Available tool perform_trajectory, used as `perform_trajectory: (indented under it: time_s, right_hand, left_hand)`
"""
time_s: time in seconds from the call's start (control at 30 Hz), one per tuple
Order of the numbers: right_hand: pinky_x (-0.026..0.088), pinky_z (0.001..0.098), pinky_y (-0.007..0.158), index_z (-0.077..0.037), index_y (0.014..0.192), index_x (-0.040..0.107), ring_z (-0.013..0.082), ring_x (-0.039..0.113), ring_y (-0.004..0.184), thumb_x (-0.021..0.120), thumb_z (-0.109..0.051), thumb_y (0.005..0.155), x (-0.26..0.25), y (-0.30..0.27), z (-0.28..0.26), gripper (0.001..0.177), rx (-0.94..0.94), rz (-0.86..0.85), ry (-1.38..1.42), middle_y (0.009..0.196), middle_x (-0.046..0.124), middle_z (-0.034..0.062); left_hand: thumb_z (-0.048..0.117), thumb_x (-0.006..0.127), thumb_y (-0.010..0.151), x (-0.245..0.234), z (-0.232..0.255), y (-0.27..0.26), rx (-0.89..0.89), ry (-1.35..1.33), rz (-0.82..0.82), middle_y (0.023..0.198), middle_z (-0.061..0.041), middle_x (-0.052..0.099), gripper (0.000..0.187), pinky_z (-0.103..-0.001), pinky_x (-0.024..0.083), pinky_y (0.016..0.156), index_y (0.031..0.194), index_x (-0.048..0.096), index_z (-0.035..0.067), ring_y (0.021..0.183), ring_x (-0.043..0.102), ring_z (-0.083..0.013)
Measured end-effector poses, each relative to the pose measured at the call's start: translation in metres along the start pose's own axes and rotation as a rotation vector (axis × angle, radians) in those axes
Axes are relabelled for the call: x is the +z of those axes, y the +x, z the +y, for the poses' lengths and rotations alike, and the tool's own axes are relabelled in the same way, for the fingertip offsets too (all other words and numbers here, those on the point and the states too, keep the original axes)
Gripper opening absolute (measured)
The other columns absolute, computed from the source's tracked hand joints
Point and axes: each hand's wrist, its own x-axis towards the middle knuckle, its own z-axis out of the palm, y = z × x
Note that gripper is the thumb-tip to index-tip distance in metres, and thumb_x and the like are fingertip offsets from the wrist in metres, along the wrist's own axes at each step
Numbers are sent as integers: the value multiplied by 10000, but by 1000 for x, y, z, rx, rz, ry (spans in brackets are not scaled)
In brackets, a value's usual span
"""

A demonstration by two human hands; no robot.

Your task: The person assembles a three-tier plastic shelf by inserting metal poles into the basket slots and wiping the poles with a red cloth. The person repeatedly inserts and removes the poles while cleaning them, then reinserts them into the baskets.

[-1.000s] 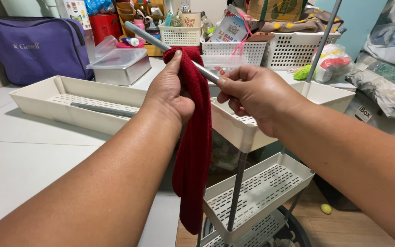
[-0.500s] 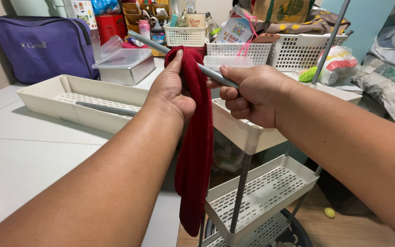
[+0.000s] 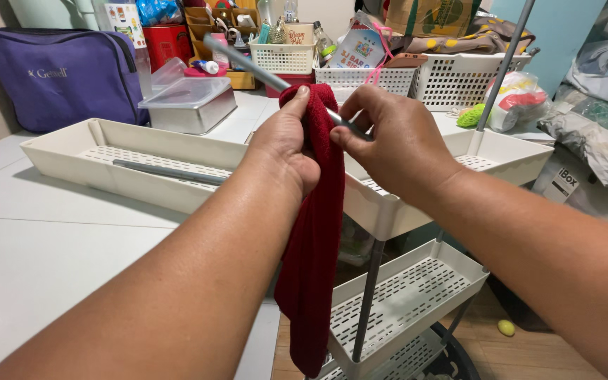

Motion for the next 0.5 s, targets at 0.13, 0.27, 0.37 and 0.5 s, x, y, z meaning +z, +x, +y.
perform_trajectory:
  time_s: [0.13, 0.27, 0.37, 0.5]
  right_hand:
    - [497, 270, 562, -176, 1045, 765, 74, 565, 640, 659, -437, 941, -19, 19, 0, 300, 349, -246, 307, 805, 714, -50]
    - [306, 264, 473, -143, 1004, 735, 82, 405, 541, 617, -470, 984, -27, 27, 3, 348, 602, -140, 692, 680, 504, -50]
    - [275, 249, 477, -142, 961, 732, 59, 373, 542, 616, -423, 1003, -24, 29, 4, 307, 639, -132, 836, 661, 471, -75]
    - [272, 253, 478, -146, 887, 682, 66, 355, 529, 600, -382, 1018, -19, 29, 9, 282, 638, -75, 861, 649, 463, -75]
  left_hand:
    - [344, 685, 952, 3, 22, -31, 40, 634, -56, 906, -79, 702, 254, -458, 566, 748, 996, 715, 96, 812, 647, -225]
    - [302, 688, 907, 9, 27, -51, -42, 959, -277, 907, -39, 765, 218, -401, 602, 767, 1027, 732, 126, 831, 707, -169]
    - [301, 699, 908, 12, 21, -54, -98, 965, -352, 907, -32, 772, 223, -389, 591, 777, 1045, 727, 127, 824, 713, -169]
    - [312, 698, 929, 7, 18, -51, -181, 809, -417, 912, -44, 776, 238, -391, 612, 809, 1042, 714, 103, 831, 730, -165]
